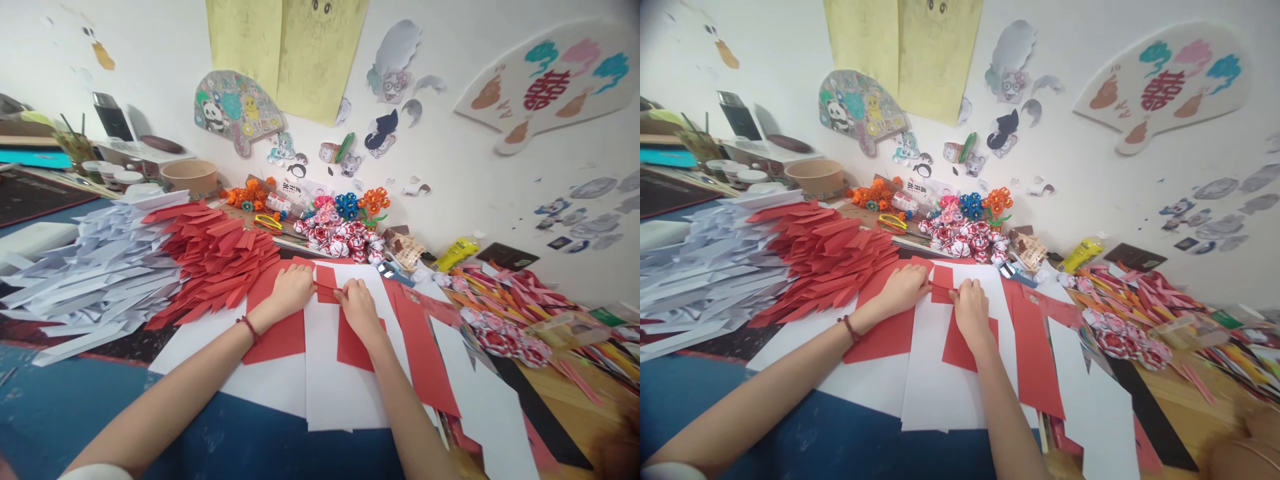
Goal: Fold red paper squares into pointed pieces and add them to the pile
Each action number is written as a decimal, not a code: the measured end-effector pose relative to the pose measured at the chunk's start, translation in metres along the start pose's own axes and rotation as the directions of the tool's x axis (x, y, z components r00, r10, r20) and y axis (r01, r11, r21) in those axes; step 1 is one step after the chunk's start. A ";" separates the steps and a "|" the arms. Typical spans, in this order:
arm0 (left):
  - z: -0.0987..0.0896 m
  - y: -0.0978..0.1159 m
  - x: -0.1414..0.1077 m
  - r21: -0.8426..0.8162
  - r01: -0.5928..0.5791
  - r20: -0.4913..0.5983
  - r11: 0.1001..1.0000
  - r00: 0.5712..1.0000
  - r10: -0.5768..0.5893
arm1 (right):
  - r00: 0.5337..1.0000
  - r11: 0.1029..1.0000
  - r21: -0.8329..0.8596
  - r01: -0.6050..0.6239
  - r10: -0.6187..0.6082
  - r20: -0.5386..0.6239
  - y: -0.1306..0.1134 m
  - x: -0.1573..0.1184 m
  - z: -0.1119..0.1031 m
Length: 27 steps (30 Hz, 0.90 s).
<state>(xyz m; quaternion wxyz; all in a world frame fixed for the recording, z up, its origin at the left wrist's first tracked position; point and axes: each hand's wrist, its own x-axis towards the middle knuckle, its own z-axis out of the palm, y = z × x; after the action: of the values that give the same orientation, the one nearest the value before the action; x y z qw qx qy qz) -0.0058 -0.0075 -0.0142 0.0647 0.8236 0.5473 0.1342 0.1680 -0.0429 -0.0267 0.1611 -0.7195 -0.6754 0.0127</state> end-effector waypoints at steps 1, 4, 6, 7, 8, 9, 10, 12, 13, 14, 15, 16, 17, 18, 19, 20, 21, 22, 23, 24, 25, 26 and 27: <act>-0.002 0.000 0.001 -0.019 0.011 0.015 1.000 1.000 -0.011 | 1.000 1.000 0.007 0.004 -0.004 0.000 0.001 0.000 0.000; -0.004 -0.002 0.003 -0.067 0.027 0.057 0.997 0.998 -0.023 | 1.000 1.000 0.012 0.014 -0.014 -0.001 0.004 0.002 0.001; -0.004 -0.004 0.005 -0.089 0.026 0.071 0.996 0.997 -0.020 | 1.000 1.000 0.014 0.018 -0.018 0.002 0.005 0.003 0.001; -0.003 -0.005 0.005 -0.097 0.020 0.073 0.995 0.997 -0.013 | 1.000 1.000 0.019 0.020 -0.020 0.004 0.006 0.003 0.001; -0.003 -0.006 0.006 -0.104 0.014 0.073 0.994 0.997 -0.007 | 1.000 0.999 0.024 0.020 -0.020 0.006 0.006 0.003 0.001; -0.001 -0.007 0.007 -0.111 0.008 0.073 0.994 0.997 0.000 | 1.000 0.999 0.030 0.021 -0.021 0.009 0.006 0.003 0.001; 0.000 -0.008 0.007 -0.117 0.001 0.073 0.993 0.997 0.007 | 1.000 0.999 0.034 0.020 -0.021 0.010 0.007 0.004 0.001; 0.001 -0.010 0.008 -0.139 -0.023 0.065 0.990 0.997 0.032 | 1.000 0.999 0.041 0.019 -0.019 0.013 0.007 0.004 0.001; 0.001 -0.011 0.009 -0.157 -0.044 0.054 0.987 0.997 0.053 | 1.000 0.999 0.043 0.016 -0.017 0.014 0.008 0.004 0.001; 0.001 -0.011 0.009 -0.176 -0.076 0.036 0.981 0.996 0.083 | 1.000 0.999 0.044 0.013 -0.014 0.016 0.008 0.004 0.001; 0.000 -0.011 0.009 -0.192 -0.118 0.014 0.974 0.992 0.123 | 1.000 0.999 0.045 0.011 -0.012 0.017 0.008 0.005 0.002; -0.001 -0.011 0.009 -0.202 -0.168 -0.008 0.965 0.985 0.170 | 1.000 0.999 0.046 0.012 -0.012 0.018 0.008 0.005 0.002; -0.002 -0.011 0.009 -0.203 -0.223 -0.028 0.954 0.975 0.222 | 1.000 0.999 0.047 0.014 -0.015 0.019 0.009 0.005 0.002; -0.003 -0.011 0.009 -0.194 -0.278 -0.039 0.941 0.960 0.276 | 1.000 0.999 0.049 0.018 -0.019 0.020 0.009 0.005 0.002; -0.004 -0.010 0.009 -0.180 -0.330 -0.042 0.927 0.944 0.328 | 0.999 0.998 0.050 0.022 -0.024 0.023 0.009 0.005 0.002; -0.004 -0.009 0.009 -0.163 -0.373 -0.036 0.913 0.927 0.373 | 0.999 0.998 0.051 0.024 -0.026 0.026 0.009 0.005 0.001; -0.005 -0.009 0.008 -0.143 -0.407 -0.026 0.902 0.913 0.408 | 0.999 0.998 0.050 0.025 -0.026 0.028 0.009 0.005 0.001; -0.006 -0.008 0.008 -0.122 -0.434 -0.013 0.893 0.900 0.436 | 0.999 0.999 0.047 0.023 -0.024 0.032 0.009 0.005 0.001; -0.007 -0.008 0.007 -0.101 -0.454 -0.001 0.885 0.890 0.457 | 0.999 0.999 0.043 0.021 -0.022 0.035 0.009 0.006 0.000; -0.008 -0.007 0.006 -0.081 -0.470 0.008 0.879 0.881 0.472 | 0.999 0.999 0.039 0.019 -0.021 0.038 0.009 0.006 0.000; -0.009 -0.007 0.005 -0.061 -0.484 0.013 0.873 0.874 0.485 | 0.999 0.999 0.035 0.017 -0.018 0.040 0.009 0.006 0.000; -0.010 -0.007 0.004 -0.044 -0.496 0.015 0.867 0.868 0.497 | 0.999 0.999 0.032 0.015 -0.016 0.044 0.009 0.006 0.000; -0.012 -0.006 0.004 -0.027 -0.505 0.014 0.863 0.863 0.505 | 0.999 0.999 0.030 0.014 -0.016 0.049 0.008 0.006 0.000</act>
<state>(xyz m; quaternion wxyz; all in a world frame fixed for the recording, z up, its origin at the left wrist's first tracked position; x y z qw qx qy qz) -0.0132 -0.0020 -0.0041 0.0419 0.9387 0.3105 0.1441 0.1768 -0.0374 -0.0276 0.1552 -0.7114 -0.6843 0.0392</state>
